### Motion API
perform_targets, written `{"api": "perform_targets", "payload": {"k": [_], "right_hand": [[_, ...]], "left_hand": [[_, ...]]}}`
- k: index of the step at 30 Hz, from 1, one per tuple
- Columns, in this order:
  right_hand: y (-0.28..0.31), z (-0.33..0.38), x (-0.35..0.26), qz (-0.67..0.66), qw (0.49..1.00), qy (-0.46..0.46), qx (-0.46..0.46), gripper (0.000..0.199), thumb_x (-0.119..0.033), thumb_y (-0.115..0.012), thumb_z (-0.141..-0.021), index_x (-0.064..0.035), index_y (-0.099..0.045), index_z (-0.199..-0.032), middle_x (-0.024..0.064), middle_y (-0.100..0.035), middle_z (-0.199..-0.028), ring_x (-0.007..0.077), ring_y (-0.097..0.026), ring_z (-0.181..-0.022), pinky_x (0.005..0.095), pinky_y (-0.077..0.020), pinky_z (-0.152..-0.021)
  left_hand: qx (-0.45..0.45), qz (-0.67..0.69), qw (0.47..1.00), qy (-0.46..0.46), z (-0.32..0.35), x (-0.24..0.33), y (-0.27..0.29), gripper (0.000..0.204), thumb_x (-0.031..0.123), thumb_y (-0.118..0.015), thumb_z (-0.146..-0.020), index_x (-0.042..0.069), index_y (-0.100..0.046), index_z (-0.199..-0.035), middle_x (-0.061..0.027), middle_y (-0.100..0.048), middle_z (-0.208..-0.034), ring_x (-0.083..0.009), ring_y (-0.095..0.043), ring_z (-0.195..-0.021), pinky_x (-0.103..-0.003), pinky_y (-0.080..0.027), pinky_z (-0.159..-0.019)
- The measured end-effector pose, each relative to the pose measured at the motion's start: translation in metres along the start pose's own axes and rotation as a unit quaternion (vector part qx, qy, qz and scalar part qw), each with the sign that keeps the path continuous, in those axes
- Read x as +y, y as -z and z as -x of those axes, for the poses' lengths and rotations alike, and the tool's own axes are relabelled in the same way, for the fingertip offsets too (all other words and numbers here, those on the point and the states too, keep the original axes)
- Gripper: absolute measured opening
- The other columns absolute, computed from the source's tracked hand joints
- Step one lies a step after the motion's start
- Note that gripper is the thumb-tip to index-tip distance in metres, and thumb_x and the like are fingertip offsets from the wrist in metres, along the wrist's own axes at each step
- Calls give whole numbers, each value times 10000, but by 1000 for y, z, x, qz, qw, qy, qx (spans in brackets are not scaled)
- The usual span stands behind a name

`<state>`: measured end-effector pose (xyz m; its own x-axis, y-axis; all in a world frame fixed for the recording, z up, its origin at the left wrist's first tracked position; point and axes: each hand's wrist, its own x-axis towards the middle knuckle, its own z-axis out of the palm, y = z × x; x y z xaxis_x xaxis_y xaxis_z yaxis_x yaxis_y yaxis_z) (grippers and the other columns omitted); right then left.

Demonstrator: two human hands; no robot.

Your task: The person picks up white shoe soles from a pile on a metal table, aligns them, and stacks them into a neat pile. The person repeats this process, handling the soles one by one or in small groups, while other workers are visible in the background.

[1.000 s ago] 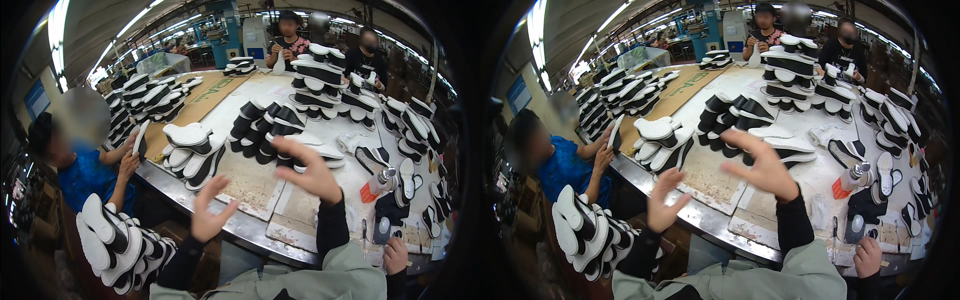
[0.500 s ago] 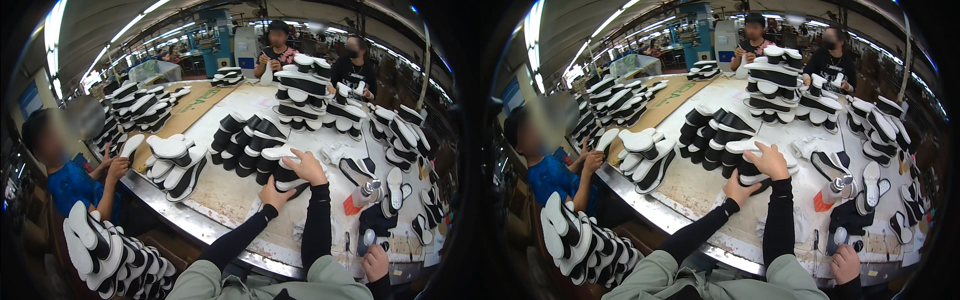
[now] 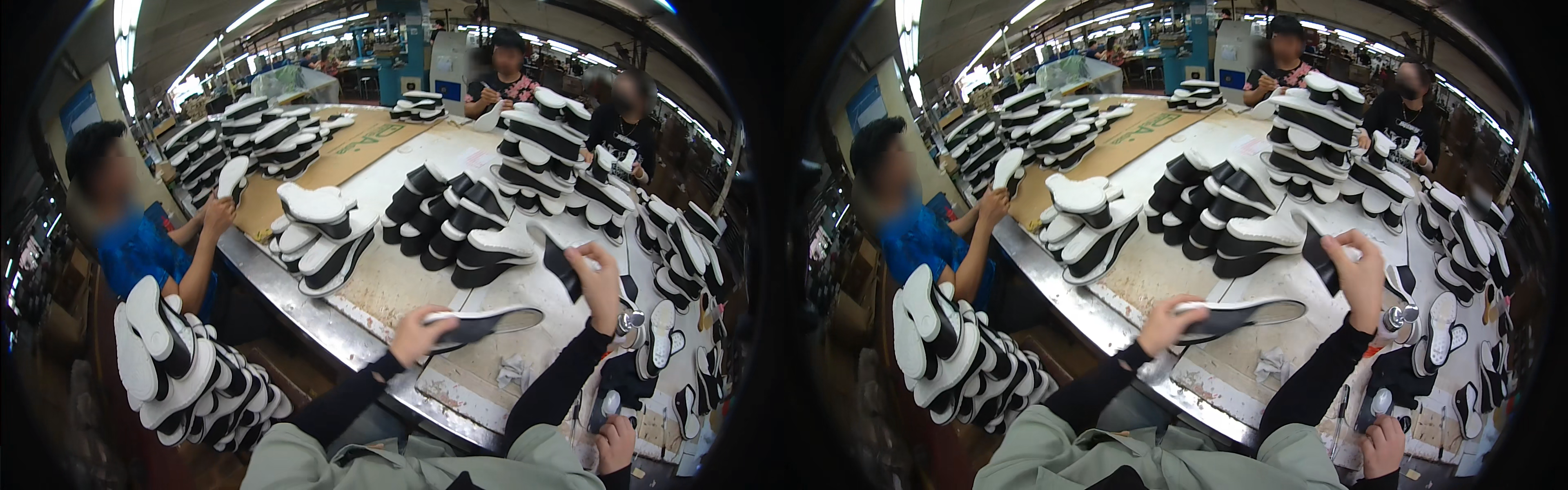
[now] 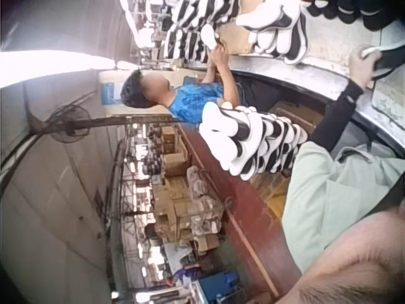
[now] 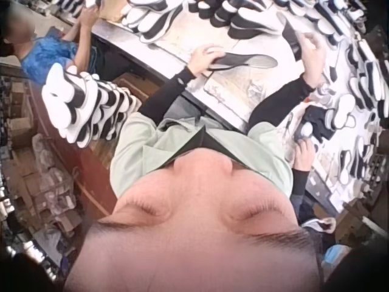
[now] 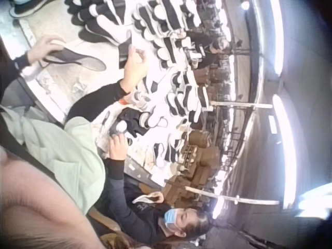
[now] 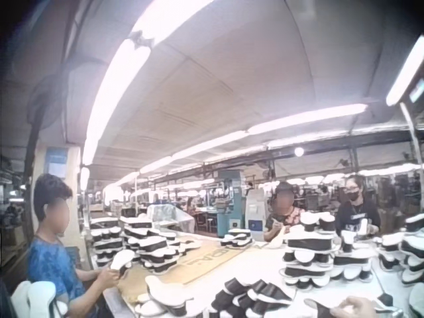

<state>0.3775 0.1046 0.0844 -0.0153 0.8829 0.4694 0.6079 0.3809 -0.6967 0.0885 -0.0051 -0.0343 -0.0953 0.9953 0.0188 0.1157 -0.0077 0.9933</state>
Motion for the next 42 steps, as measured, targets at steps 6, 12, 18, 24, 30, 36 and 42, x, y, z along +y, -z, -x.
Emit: {"api": "perform_targets", "payload": {"k": [6, 12, 18, 24, 30, 36, 42], "right_hand": [[-16, 24, -83, -390, 914, 97, 50, 613, -26, -785, -687, -29, -517, -1238, 150, -625, -1093, 174, -591, -1020, 259, -459, -890], [-115, 23, -95, -371, 852, 139, -343, 811, 79, -760, -567, -63, -492, -1319, 46, -602, -1122, 136, -561, -983, 261, -427, -912], [-179, 46, -94, -217, 817, 136, -516, 746, 107, -764, -546, 0, -551, -1253, 42, -604, -1144, 120, -549, -1024, 235, -413, -940], [-189, 48, -81, -85, 817, 140, -552, 657, -33, -816, -479, 2, -613, -1103, 115, -652, -914, 210, -611, -831, 299, -482, -770], [-187, 49, -84, -98, 792, 102, -593, 758, -187, -901, -519, -31, -563, -1179, 114, -639, -1050, 213, -600, -962, 325, -463, -840], [-180, 67, -113, -300, 662, 118, -676, 915, -160, -893, -567, 2, -431, -1340, 116, -531, -1271, 203, -461, -1226, 338, -338, -1036], [-175, 119, -165, -451, 618, 63, -641, 861, -57, -859, -603, 25, -414, -1335, 96, -522, -1265, 179, -488, -1177, 329, -360, -1024]], "left_hand": [[6, 302, 908, 290, 67, -20, 133, 623, 582, -348, -940, 93, -457, -1311, -149, -645, -1054, -294, -686, -723, -337, -566, -589], [127, 343, 909, 198, 91, -18, 145, 913, 778, -284, -839, 33, -386, -1356, -187, -601, -1153, -345, -614, -1017, -468, -475, -923], [166, 334, 913, 167, 94, -19, 138, 1072, 873, -318, -731, 38, -305, -1404, -211, -543, -1180, -345, -619, -995, -496, -494, -880], [168, 352, 902, 185, 90, -30, 137, 817, 716, -439, -841, 85, -415, -1360, -174, -552, -1223, -323, -591, -1034, -492, -473, -897], [233, 252, 935, 92, 91, -17, 121, 573, 176, -745, -774, 29, -485, -1263, -86, -618, -1117, -189, -626, -950, -367, -513, -836], [126, 80, 970, -190, 136, 49, 140, 720, 13, -759, -731, -4, -390, -1349, -72, -571, -1174, -132, -548, -1072, -279, -427, -951], [227, 138, 938, -222, 183, 99, 138, 957, 92, -763, -760, 16, -122, -1467, -157, -431, -1321, -214, -443, -1234, -350, -334, -1050]]}}
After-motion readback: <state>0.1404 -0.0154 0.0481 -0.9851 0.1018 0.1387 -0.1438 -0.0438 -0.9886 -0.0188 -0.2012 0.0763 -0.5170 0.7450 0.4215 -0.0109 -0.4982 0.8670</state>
